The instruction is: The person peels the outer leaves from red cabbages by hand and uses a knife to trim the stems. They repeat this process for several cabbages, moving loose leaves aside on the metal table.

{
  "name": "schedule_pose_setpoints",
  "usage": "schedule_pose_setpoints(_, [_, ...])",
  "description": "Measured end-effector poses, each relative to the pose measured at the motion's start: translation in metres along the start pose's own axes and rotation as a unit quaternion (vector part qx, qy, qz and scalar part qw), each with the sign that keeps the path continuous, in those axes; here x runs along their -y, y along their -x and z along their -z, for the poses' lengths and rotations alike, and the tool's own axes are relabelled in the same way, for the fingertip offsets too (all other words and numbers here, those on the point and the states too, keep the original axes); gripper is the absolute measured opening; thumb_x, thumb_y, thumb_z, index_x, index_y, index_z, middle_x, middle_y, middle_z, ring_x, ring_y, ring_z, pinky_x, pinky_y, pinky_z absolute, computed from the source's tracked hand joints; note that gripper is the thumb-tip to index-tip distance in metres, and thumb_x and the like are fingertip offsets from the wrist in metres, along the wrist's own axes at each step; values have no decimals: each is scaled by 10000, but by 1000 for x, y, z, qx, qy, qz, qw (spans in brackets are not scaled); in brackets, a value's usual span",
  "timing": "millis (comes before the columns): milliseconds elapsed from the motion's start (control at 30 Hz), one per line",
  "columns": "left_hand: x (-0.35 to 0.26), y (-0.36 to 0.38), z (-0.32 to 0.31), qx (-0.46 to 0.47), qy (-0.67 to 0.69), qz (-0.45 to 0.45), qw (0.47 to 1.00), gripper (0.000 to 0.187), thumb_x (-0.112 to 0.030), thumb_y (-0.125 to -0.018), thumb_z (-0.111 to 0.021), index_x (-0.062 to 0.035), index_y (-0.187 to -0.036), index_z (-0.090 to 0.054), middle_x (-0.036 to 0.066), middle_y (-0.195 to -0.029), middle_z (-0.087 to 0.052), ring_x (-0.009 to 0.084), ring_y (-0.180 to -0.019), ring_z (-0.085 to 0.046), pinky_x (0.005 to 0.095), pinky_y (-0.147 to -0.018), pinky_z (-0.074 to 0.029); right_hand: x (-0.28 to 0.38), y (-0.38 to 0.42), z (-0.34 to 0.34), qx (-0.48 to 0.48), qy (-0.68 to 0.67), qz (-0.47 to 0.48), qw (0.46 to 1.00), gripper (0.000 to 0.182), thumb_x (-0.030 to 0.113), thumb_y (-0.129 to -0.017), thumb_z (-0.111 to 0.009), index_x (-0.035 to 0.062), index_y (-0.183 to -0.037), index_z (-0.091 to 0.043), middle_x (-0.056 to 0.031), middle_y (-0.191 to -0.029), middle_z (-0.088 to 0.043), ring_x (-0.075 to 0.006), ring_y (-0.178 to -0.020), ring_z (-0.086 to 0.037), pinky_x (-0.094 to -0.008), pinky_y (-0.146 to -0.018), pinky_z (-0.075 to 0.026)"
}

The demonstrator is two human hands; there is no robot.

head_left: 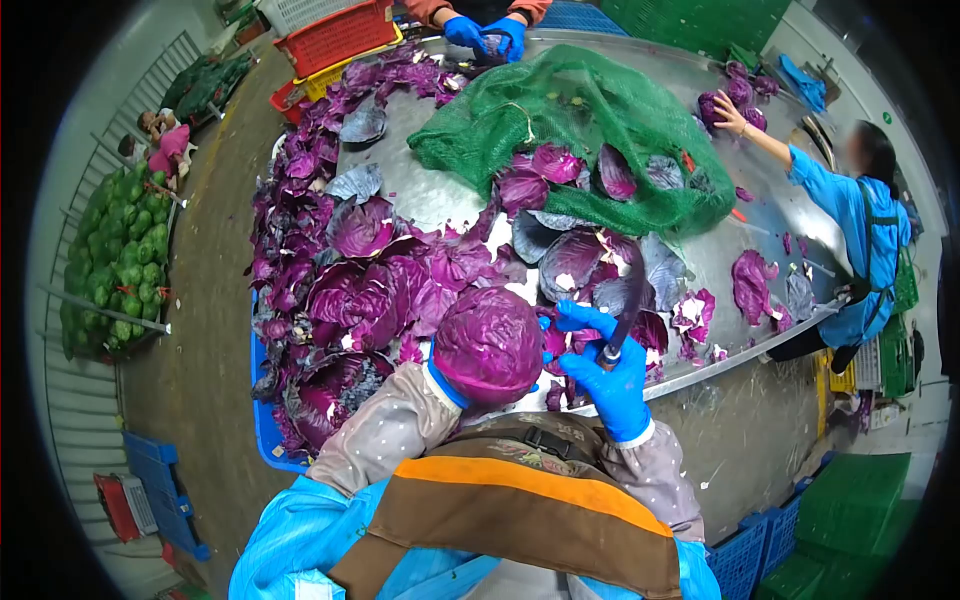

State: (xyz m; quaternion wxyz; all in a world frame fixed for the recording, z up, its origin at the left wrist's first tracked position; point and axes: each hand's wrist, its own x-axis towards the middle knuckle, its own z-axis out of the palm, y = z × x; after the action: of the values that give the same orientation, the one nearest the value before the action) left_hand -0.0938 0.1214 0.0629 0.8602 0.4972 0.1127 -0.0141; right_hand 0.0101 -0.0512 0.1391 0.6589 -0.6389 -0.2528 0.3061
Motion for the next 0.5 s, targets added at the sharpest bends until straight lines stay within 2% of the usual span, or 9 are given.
schedule_pose_setpoints(100, [-9, 3, -8, 25, 304, 58, 951, 514, -398, -989, -290, -98, -1397, -374, 126, -1408, -433, 297, -1307, -402, 475, -1123, -291, -11, -4, -9, 43, 57, 181, 981, 610, 109, -719, -811, 9, -1263, -554, -118, -1235, -595, -151, -1045, -584, -312, -900, -482])
schedule_pose_setpoints(167, [26, -6, 21, 106, 630, 72, 766, 528, -411, -981, -333, -95, -1401, -372, 142, -1423, -416, 310, -1314, -396, 485, -1121, -292, -10, 0, -14, 70, 59, 152, 984, 729, 138, -711, -821, 3, -1338, -473, -127, -1310, -544, -198, -1212, -506, -379, -1045, -387])
schedule_pose_setpoints(200, [16, 0, 5, 126, 523, -24, 843, 501, -360, -1016, -275, -91, -1437, -313, 141, -1447, -382, 305, -1314, -399, 475, -1125, -288, -15, 1, -20, 53, 22, 123, 991, 757, 133, -712, -819, 12, -1360, -448, -128, -1317, -537, -198, -1216, -503, -378, -1049, -382])
schedule_pose_setpoints(233, [11, 2, -4, 113, 512, -25, 851, 514, -377, -1015, -278, -92, -1442, -302, 137, -1458, -365, 308, -1322, -389, 480, -1123, -290, -22, 0, -19, 34, -13, 95, 995, 784, 129, -712, -818, 21, -1382, -423, -129, -1325, -531, -198, -1220, -499, -377, -1053, -378])
schedule_pose_setpoints(267, [7, 1, -12, 103, 502, -27, 858, 527, -393, -1014, -281, -94, -1448, -292, 134, -1470, -348, 312, -1329, -379, 484, -1120, -292, -38, -7, -9, 41, -99, 81, 991, 842, 113, -732, -798, 55, -1436, -339, -143, -1356, -497, -188, -1039, -603, -330, -891, -502])
schedule_pose_setpoints(300, [1, 0, -24, 93, 493, -30, 865, 540, -410, -1013, -285, -96, -1453, -281, 130, -1482, -331, 316, -1336, -370, 489, -1118, -293, -31, 0, 4, 26, -111, -44, 992, 758, 138, -788, -730, 55, -1432, -337, -118, -1274, -544, -161, -808, -616, -315, -661, -515])
schedule_pose_setpoints(367, [-24, 3, -59, -24, 355, 26, 934, 613, -455, -984, -388, -176, -1494, -192, 111, -1506, -291, 310, -1354, -349, 522, -1100, -309, -65, 14, 22, -4, -195, -100, 976, 586, 218, -828, -704, 91, -1340, -449, -76, -974, -627, -118, -558, -511, -288, -472, -440])
schedule_pose_setpoints(433, [-23, 4, -74, 9, 174, 4, 985, 713, -440, -946, -501, -275, -1510, -97, 79, -1539, -215, 293, -1380, -308, 524, -1098, -302, -93, 15, 48, -25, -387, -99, 916, 424, 352, -889, -623, 108, -1222, -527, -37, -737, -567, -132, -503, -484, -254, -435, -399])
schedule_pose_setpoints(500, [-24, -15, -77, 119, 171, 47, 977, 893, -308, -867, -661, -316, -1514, -45, 40, -1561, -150, 273, -1409, -246, 462, -1081, -318, -91, 12, 87, -43, -535, -101, 838, 453, 497, -959, -421, 128, -1183, -559, -29, -822, -620, -117, -439, -435, -241, -415, -383])
